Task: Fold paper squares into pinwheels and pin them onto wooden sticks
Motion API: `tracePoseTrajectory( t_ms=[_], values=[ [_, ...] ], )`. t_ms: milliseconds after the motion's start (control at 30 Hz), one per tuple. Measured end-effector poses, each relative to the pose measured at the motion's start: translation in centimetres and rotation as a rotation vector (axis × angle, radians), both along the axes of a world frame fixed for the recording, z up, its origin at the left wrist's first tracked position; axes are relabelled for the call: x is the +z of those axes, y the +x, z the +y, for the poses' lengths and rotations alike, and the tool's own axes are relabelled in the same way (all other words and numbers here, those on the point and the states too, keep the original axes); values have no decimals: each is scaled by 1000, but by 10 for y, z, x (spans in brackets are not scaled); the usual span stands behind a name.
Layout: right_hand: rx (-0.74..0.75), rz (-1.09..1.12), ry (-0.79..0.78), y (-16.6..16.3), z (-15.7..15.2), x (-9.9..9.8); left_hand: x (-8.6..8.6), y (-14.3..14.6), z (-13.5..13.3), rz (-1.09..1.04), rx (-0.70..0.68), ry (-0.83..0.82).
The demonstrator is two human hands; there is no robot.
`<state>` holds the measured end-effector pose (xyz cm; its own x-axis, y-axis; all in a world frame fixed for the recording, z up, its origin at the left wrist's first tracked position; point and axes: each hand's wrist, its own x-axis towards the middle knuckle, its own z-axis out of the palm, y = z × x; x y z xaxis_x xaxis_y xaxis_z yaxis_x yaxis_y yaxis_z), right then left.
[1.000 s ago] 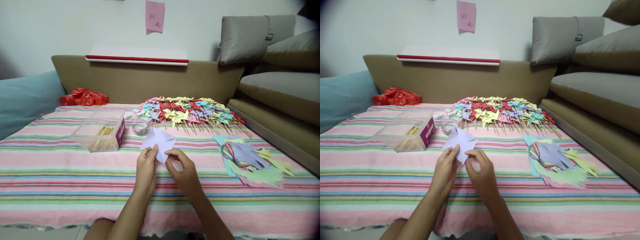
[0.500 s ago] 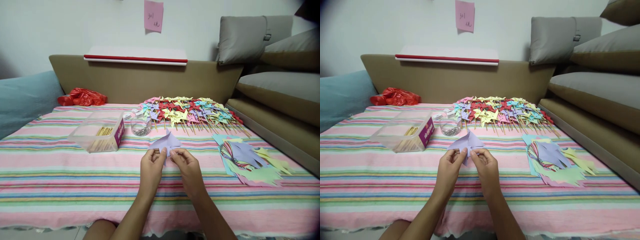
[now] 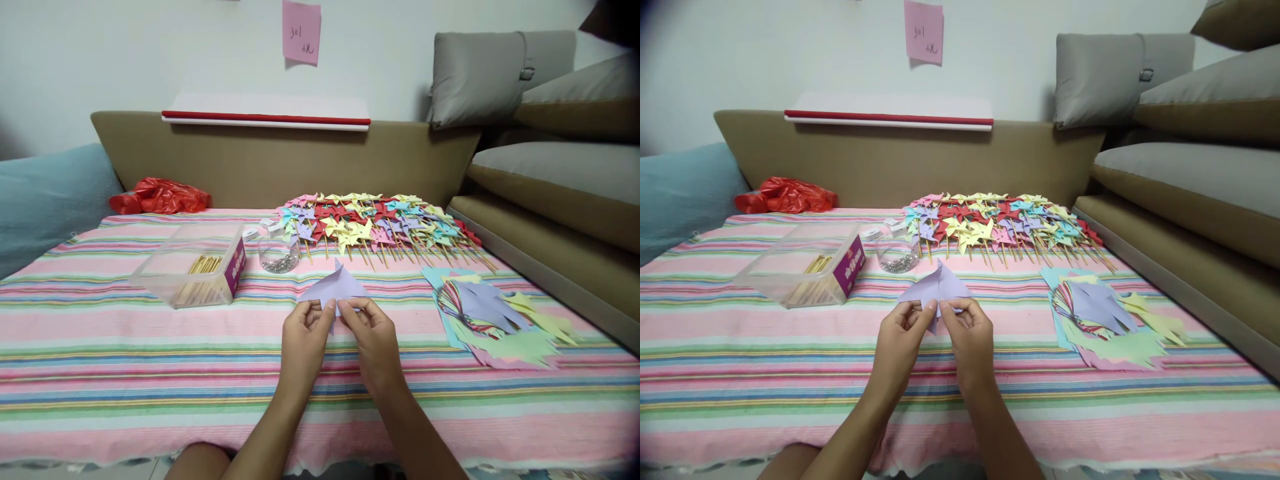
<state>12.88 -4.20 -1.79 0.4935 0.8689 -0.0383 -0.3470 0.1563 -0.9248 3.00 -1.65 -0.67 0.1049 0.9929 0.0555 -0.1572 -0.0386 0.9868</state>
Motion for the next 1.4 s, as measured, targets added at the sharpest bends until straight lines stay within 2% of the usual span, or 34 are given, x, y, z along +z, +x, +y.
tracePoseTrajectory(
  t_ms=[767, 867, 967, 1033, 1167, 1233, 1400],
  values=[
    [-33, -116, 49, -3, 1, -2, -2, 0, 1, -5, -2, 23],
    [-154, -140, 111, -2, 4, -4, -1, -3, 2, 66, 0, 49],
    [-237, -273, 104, 9, 5, -1, 3, -8, 3, 253, 25, 189],
    [-131, -312, 22, 20, 2, 3, 6, -12, 4, 388, 19, 329],
    [250, -189, -33, 38, -6, 14, 11, -19, 7, 511, -54, 495],
    [316, -162, -43, 41, -9, 17, 12, -20, 8, 517, -95, 506],
    [370, -195, -71, 42, -12, 18, 13, -23, 10, 509, -162, 436]
  ],
)
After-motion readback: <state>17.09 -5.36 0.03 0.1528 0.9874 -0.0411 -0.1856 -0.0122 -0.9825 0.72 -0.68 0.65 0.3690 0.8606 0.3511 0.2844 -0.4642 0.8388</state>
